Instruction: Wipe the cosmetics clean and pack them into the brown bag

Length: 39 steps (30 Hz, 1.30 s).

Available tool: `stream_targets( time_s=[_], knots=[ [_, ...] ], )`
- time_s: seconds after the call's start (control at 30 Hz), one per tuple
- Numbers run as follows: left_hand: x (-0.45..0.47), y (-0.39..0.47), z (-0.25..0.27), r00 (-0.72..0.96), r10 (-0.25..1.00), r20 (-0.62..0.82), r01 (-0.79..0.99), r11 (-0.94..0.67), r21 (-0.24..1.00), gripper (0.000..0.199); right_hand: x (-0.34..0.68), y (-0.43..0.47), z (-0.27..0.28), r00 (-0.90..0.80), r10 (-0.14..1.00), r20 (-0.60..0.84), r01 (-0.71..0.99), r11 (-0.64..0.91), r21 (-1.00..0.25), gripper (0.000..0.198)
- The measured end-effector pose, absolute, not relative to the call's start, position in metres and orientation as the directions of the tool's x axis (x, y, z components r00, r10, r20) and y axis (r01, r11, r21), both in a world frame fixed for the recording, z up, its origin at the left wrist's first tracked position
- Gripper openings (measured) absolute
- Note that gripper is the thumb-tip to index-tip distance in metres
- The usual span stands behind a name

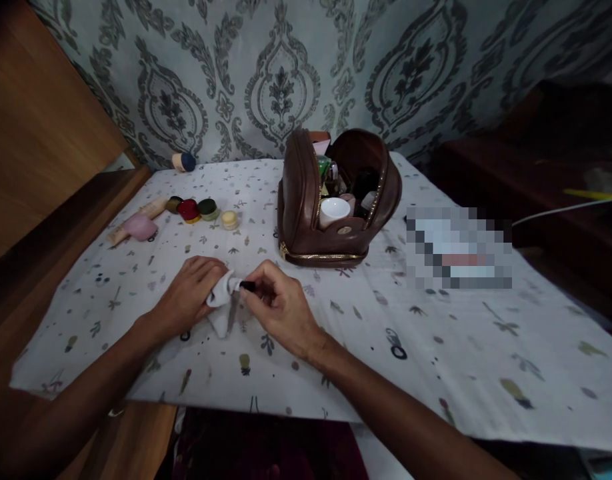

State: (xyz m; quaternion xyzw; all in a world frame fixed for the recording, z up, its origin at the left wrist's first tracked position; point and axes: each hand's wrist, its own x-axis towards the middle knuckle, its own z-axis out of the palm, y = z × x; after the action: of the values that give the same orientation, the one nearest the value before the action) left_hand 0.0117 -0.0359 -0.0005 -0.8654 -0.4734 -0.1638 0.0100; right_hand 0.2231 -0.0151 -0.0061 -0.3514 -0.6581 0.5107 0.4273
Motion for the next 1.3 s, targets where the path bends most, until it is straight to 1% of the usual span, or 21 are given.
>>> stream_targets(
  time_s=[0.07,0.1,0.13,0.2,0.27,0.3,0.37,0.43,0.5,0.6,0.8,0.97,1.07,1.2,1.3],
  knots=[
    [0.0,-0.033,0.001,0.447,0.848,0.285,0.837,-0.509,0.203,0.013,0.224,-0.013,-0.003,-0.359,0.917,0.174,-0.049,0.168,-0.985,0.017],
    [-0.006,-0.033,0.002,0.419,0.866,0.274,0.835,-0.486,0.257,0.014,0.225,-0.011,-0.002,-0.352,0.924,0.152,-0.09,0.128,-0.988,0.02],
    [-0.01,-0.033,0.004,0.39,0.886,0.251,0.825,-0.457,0.332,0.015,0.225,-0.01,-0.002,-0.352,0.927,0.126,-0.129,0.085,-0.988,0.023],
    [-0.016,-0.034,0.008,0.331,0.927,0.178,0.769,-0.374,0.519,0.018,0.225,-0.007,-0.003,-0.366,0.929,0.064,-0.194,-0.009,-0.981,0.027],
    [-0.017,-0.036,0.012,0.265,0.957,0.118,0.667,-0.27,0.695,0.023,0.225,-0.004,-0.005,-0.395,0.918,-0.008,-0.233,-0.109,-0.966,0.03],
    [-0.016,-0.038,0.013,0.222,0.969,0.105,0.609,-0.222,0.762,0.025,0.225,-0.003,-0.006,-0.418,0.907,-0.043,-0.242,-0.157,-0.957,0.031],
    [-0.014,-0.04,0.014,0.104,0.991,0.084,0.489,-0.124,0.864,0.032,0.224,0.0,-0.007,-0.464,0.881,-0.095,-0.243,-0.23,-0.942,0.033],
    [-0.012,-0.042,0.013,-0.013,1.0,0.023,0.353,-0.017,0.935,0.04,0.223,0.0,-0.008,-0.492,0.863,-0.118,-0.231,-0.26,-0.938,0.034],
    [-0.011,-0.042,0.012,-0.093,0.994,-0.05,0.238,0.071,0.969,0.046,0.223,0.001,-0.008,-0.498,0.86,-0.109,-0.214,-0.244,-0.946,0.033],
    [-0.009,-0.04,0.009,-0.162,0.981,-0.109,0.119,0.129,0.984,0.05,0.223,0.0,-0.009,-0.506,0.86,-0.071,-0.182,-0.187,-0.966,0.03],
    [-0.002,-0.034,0.004,-0.227,0.963,-0.143,-0.107,0.121,0.987,0.051,0.223,-0.001,-0.008,-0.526,0.851,-0.012,-0.114,-0.084,-0.99,0.02],
    [0.006,-0.031,0.009,-0.209,0.963,-0.172,-0.272,0.112,0.956,0.058,0.222,-0.002,-0.01,-0.566,0.825,0.005,-0.119,-0.075,-0.99,0.021],
    [0.01,-0.032,0.013,-0.215,0.962,-0.169,-0.319,0.094,0.943,0.059,0.222,-0.002,-0.013,-0.596,0.803,-0.005,-0.109,-0.088,-0.99,0.028],
    [0.015,-0.03,0.013,-0.314,0.933,-0.173,-0.342,0.059,0.938,0.051,0.223,-0.004,-0.016,-0.684,0.727,-0.056,-0.066,-0.137,-0.988,0.041],
    [0.014,-0.026,0.011,-0.398,0.907,-0.138,-0.27,0.028,0.962,0.042,0.222,-0.004,-0.016,-0.713,0.693,-0.103,-0.067,-0.214,-0.975,0.043]
  ],
)
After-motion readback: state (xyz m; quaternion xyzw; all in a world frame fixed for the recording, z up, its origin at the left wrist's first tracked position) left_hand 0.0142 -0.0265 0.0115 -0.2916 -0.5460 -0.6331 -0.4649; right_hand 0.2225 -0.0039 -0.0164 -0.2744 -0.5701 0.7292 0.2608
